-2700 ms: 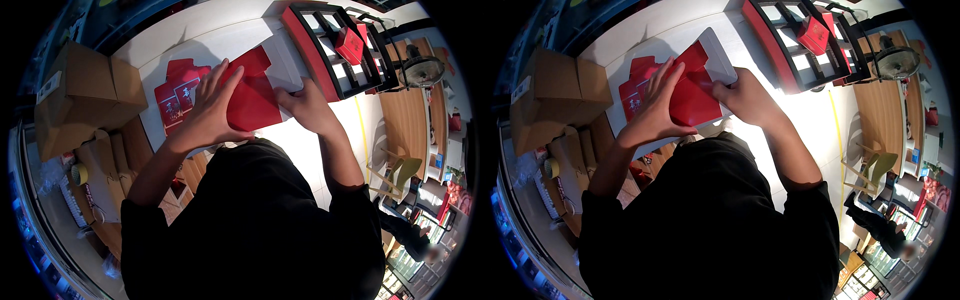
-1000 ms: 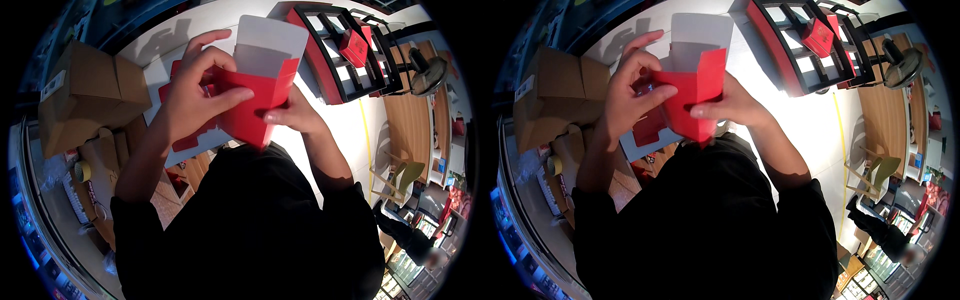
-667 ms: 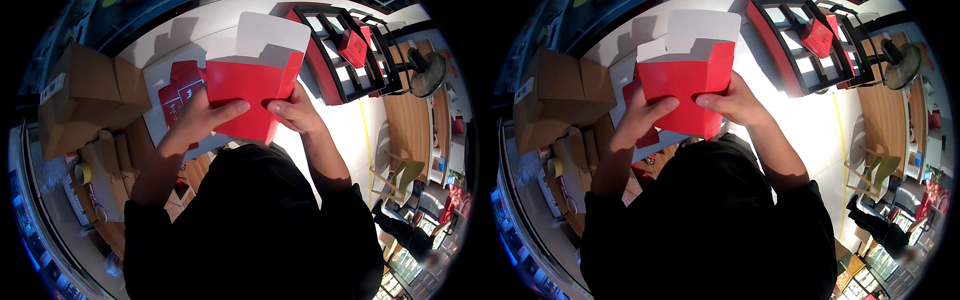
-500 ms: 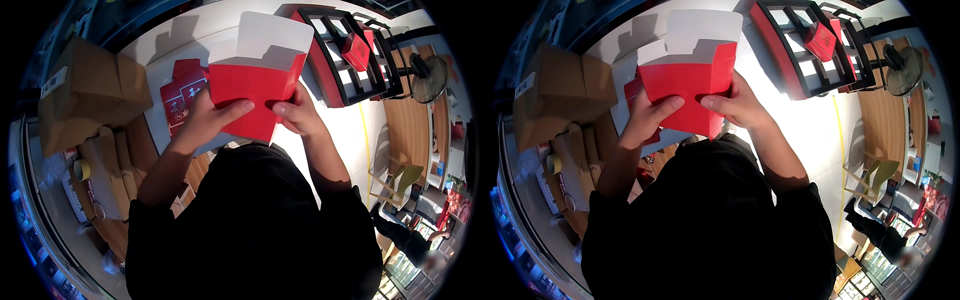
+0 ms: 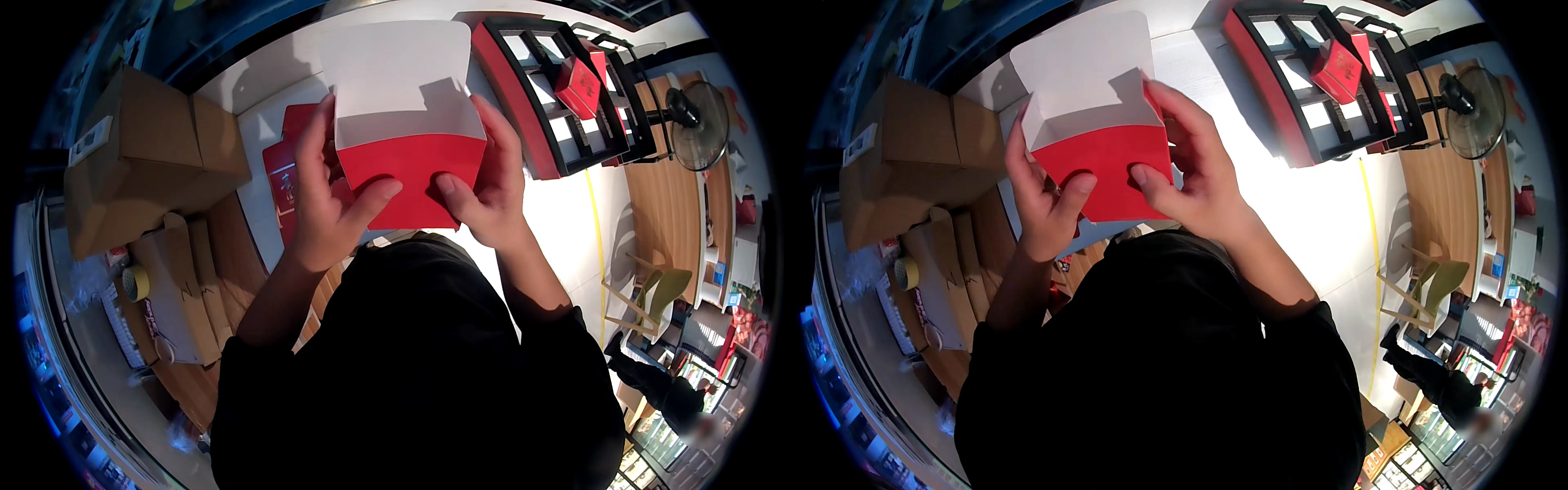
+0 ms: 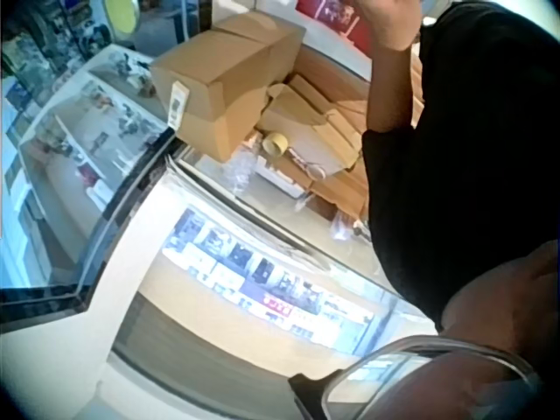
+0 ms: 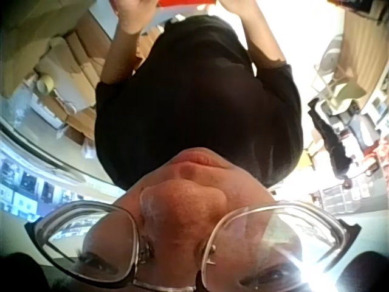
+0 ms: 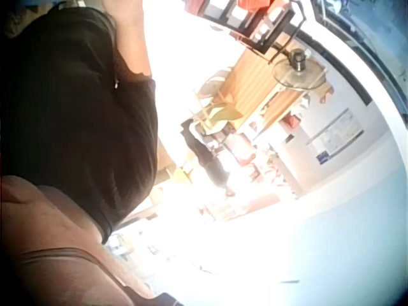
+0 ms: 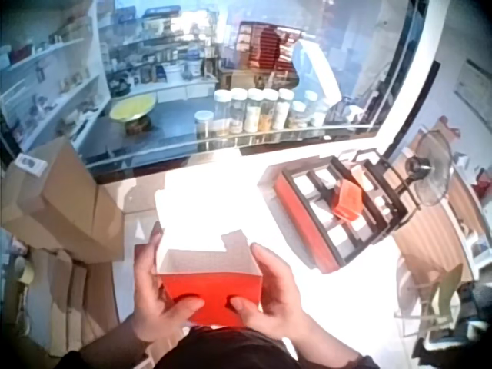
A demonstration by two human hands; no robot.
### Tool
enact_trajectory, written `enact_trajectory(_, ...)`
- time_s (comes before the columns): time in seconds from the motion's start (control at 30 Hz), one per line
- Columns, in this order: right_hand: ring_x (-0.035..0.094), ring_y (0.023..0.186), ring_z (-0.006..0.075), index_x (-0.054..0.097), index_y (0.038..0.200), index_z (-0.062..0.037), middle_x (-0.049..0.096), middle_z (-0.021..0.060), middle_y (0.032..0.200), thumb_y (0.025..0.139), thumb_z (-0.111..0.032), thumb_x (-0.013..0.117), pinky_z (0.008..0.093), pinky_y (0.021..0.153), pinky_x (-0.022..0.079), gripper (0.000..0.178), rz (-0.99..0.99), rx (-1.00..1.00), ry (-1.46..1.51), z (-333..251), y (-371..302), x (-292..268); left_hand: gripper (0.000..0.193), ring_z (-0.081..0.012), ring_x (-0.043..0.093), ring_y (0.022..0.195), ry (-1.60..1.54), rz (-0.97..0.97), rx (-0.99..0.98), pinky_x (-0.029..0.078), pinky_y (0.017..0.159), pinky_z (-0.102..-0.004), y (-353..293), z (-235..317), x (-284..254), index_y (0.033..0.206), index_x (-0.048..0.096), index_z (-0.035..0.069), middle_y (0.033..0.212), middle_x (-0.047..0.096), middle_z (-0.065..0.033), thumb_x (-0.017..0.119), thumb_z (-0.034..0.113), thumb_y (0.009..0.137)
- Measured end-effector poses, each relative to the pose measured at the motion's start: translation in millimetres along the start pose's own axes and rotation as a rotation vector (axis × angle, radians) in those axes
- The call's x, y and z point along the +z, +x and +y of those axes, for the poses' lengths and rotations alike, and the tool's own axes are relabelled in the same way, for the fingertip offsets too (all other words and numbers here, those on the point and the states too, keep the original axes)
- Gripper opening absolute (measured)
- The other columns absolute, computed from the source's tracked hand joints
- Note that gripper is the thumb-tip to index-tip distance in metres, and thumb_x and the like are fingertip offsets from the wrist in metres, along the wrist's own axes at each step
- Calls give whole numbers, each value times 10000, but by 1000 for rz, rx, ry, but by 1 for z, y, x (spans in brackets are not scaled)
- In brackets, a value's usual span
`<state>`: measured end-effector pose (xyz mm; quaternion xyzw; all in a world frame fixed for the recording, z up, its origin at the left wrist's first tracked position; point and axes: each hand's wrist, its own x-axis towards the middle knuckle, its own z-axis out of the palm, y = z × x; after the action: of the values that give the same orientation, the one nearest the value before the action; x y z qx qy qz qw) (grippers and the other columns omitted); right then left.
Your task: The person folds flat red cardboard sheets into small rectangular boxes by hand. They repeatedly fold the flaps and tuck them in to form the box structure. After assembling several boxes, the person places them into a black display rack with multiple compartments.
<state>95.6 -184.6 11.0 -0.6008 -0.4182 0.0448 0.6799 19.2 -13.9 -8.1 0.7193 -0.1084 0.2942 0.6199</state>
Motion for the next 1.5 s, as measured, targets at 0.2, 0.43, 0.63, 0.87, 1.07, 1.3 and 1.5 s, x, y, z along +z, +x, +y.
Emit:
enact_trajectory(0.2,549,1060,208,441,1198,-72,500,104,1177,689,71,683,332,836,516,582,-82,45,66,-2,1,-9,546,-223,544,962,226,-142,136,470,815,-321,4,8,-15,1227,373,11,1113,486,-164,675,63,775)
enact_trajectory(0.43,584,963,205,511,1101,-82,539,93,1065,678,-49,766,313,781,528,496,-159,99,-66,-3,3,-13,449,-201,513,885,143,-106,-42,432,786,-313,-2,4,-14,1139,417,21,1011,495,-123,680,96,782)
enact_trajectory(0.63,596,947,194,539,1148,-67,550,103,1078,699,-102,786,308,762,538,514,-36,131,10,-4,8,-10,465,-198,513,903,224,-132,-12,422,838,-310,4,9,-17,1132,420,33,1037,480,-108,704,120,774)
enact_trajectory(0.87,587,1008,199,424,1308,-31,551,109,1123,681,-51,784,306,802,533,723,100,222,203,-15,7,2,707,-209,533,1049,-123,87,-148,471,881,-323,3,20,-2,1325,323,37,1183,474,-134,733,128,755)
enact_trajectory(1.07,567,1070,216,374,1351,-19,539,113,1168,665,-39,796,329,827,526,806,50,296,170,-18,6,-3,887,-239,507,1147,48,-122,-197,483,900,-340,-1,17,-17,1401,203,49,1244,457,-146,772,143,727)
enact_trajectory(1.3,610,990,218,569,1134,-4,540,114,1130,665,-61,801,334,830,547,526,-14,141,58,-18,3,-5,716,-227,525,1089,-53,-17,-83,488,862,-317,-2,19,-13,1272,391,39,1203,467,-128,802,153,696)
enact_trajectory(1.5,635,911,206,655,977,4,549,110,1114,650,-79,814,304,790,552,373,-69,82,-40,-23,5,-6,538,-201,540,1003,145,-142,24,487,808,-292,0,24,-27,1101,552,18,1111,483,-99,827,150,657)
